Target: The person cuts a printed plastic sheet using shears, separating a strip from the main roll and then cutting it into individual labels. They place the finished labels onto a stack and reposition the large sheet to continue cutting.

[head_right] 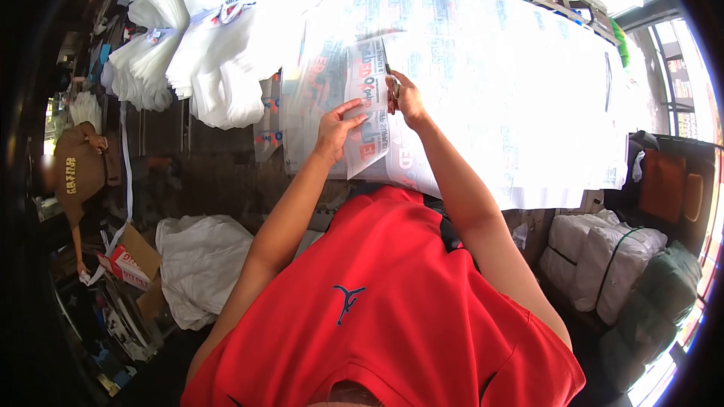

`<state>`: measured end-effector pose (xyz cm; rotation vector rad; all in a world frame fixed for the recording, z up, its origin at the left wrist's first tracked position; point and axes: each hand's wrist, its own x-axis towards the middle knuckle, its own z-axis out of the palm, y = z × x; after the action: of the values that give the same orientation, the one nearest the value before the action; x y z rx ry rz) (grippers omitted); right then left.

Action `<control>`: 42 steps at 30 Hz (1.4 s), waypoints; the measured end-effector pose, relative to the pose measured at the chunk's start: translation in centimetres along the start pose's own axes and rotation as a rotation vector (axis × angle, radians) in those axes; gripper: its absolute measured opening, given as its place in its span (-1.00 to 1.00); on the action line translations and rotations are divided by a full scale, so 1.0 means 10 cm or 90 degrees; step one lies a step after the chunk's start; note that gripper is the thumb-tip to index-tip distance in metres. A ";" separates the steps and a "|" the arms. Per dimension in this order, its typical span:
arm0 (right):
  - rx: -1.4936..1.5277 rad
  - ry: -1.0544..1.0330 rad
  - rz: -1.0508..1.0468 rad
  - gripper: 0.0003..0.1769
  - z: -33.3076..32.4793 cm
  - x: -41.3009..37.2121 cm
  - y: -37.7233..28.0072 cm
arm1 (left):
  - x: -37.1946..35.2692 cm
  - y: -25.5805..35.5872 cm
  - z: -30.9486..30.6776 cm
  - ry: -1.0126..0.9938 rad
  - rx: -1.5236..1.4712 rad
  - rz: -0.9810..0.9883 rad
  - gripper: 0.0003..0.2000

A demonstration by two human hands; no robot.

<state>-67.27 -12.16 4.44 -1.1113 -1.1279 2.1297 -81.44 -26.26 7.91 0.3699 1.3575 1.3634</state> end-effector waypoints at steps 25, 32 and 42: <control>0.014 0.019 -0.012 -0.36 0.09 0.19 0.04 | -0.06 0.04 0.02 -0.018 -0.013 0.025 -0.55; -0.025 0.002 -0.006 -0.43 0.06 0.31 -0.09 | -0.17 0.12 0.05 -0.020 -0.034 0.017 -0.54; -0.036 -0.030 -0.042 -0.32 0.01 -0.07 -0.43 | 0.15 0.69 -0.22 -0.022 0.350 0.147 -0.55</control>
<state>-66.83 -10.37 8.37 -1.0386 -1.2364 2.0949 -86.92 -24.09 12.38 0.9361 1.6912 1.1375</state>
